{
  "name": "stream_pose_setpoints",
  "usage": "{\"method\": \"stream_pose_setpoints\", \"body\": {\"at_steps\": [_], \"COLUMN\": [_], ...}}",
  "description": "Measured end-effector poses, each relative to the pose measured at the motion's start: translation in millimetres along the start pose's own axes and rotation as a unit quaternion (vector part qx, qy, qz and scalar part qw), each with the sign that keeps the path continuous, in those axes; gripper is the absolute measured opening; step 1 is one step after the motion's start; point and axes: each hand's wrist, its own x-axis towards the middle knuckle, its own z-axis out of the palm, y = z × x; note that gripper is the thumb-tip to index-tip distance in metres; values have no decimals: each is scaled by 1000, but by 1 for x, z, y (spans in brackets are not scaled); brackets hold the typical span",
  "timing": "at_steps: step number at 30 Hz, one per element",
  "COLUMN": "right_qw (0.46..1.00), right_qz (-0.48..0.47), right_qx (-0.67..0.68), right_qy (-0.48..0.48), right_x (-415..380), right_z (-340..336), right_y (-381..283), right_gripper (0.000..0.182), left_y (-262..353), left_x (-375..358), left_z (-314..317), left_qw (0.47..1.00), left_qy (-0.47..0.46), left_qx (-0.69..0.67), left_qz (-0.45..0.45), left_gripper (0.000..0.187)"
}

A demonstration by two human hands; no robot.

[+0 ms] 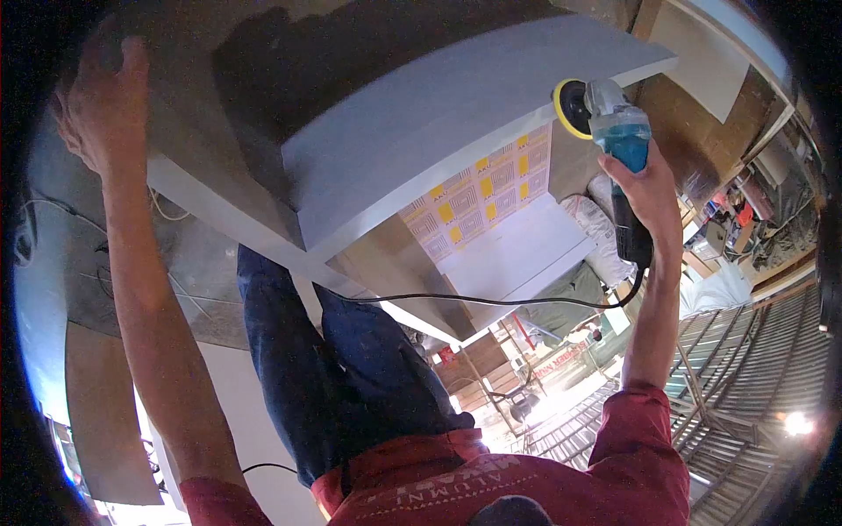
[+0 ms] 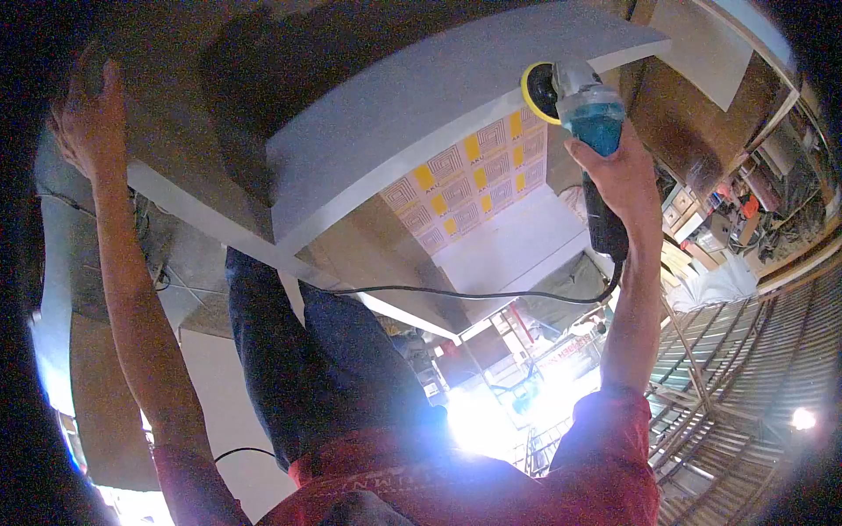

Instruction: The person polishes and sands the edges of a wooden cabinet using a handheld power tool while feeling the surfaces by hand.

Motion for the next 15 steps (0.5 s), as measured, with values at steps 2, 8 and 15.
{"method": "stream_pose_setpoints", "body": {"at_steps": [2, 8, 15], "right_qw": [1000, 998, 986], "right_qz": [21, -29, -47], "right_qx": [12, 17, -28], "right_qy": [-8, -60, -157], "right_x": [5, -47, -119], "right_z": [1, 25, 52], "right_y": [4, -37, -98], "right_gripper": [58, 57, 65], "left_y": [0, 10, -1], "left_x": [4, 3, 15], "left_z": [0, -6, -4], "left_qw": [1000, 994, 999], "left_qy": [21, -62, 21], "left_qx": [21, 68, 20], "left_qz": [4, -65, 32], "left_gripper": [51, 57, 45]}}
